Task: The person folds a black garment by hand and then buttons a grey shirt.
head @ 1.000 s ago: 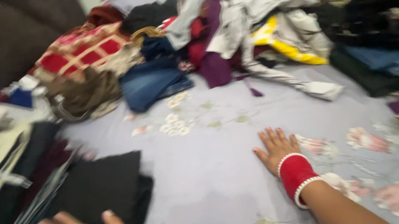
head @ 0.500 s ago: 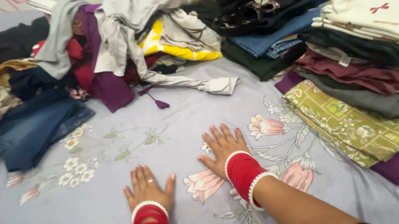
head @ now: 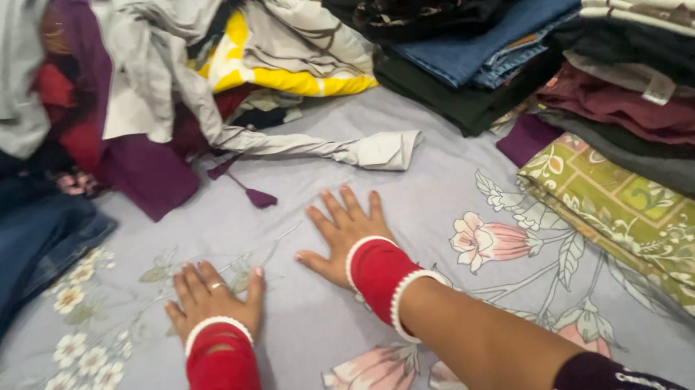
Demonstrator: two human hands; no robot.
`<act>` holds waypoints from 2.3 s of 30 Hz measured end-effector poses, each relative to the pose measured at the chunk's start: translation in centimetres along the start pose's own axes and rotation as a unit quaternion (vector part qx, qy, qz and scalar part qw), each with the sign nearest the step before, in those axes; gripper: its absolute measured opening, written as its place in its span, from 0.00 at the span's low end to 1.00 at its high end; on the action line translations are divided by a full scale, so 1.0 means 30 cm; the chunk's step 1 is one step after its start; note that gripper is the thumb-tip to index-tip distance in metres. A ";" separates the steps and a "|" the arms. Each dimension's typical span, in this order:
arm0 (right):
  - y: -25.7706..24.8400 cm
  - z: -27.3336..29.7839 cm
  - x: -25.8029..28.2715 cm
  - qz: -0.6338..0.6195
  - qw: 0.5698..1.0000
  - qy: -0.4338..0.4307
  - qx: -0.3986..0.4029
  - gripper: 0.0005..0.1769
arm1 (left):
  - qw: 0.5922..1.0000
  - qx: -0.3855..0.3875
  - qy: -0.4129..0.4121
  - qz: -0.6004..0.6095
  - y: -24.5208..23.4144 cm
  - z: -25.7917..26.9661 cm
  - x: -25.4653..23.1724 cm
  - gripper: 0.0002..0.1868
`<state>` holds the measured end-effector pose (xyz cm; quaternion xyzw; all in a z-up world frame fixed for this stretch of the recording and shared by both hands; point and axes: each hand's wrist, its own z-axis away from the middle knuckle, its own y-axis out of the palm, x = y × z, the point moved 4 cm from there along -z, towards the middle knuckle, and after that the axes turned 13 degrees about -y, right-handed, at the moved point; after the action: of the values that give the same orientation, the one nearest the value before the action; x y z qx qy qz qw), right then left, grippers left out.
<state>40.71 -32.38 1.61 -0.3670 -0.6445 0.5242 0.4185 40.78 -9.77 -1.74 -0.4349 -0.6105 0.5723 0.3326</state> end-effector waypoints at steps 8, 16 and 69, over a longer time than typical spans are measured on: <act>0.041 -0.231 -0.027 -0.012 0.998 -0.001 -0.056 0.49 | 1.000 0.012 -0.002 0.004 0.041 -0.264 -0.104 0.57; 0.057 -0.331 -0.035 -0.026 0.997 0.003 -0.077 0.50 | 0.974 -0.096 -0.056 0.196 0.080 -0.503 -0.127 0.65; -0.013 0.545 0.166 -0.054 0.987 -0.041 0.144 0.44 | 0.891 -0.323 0.317 0.023 -1.001 0.504 -0.077 0.07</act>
<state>23.69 -33.92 1.12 -0.2455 -0.5982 0.6027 0.4676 23.53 -17.05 26.29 -0.6908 -0.6135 0.1825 0.3361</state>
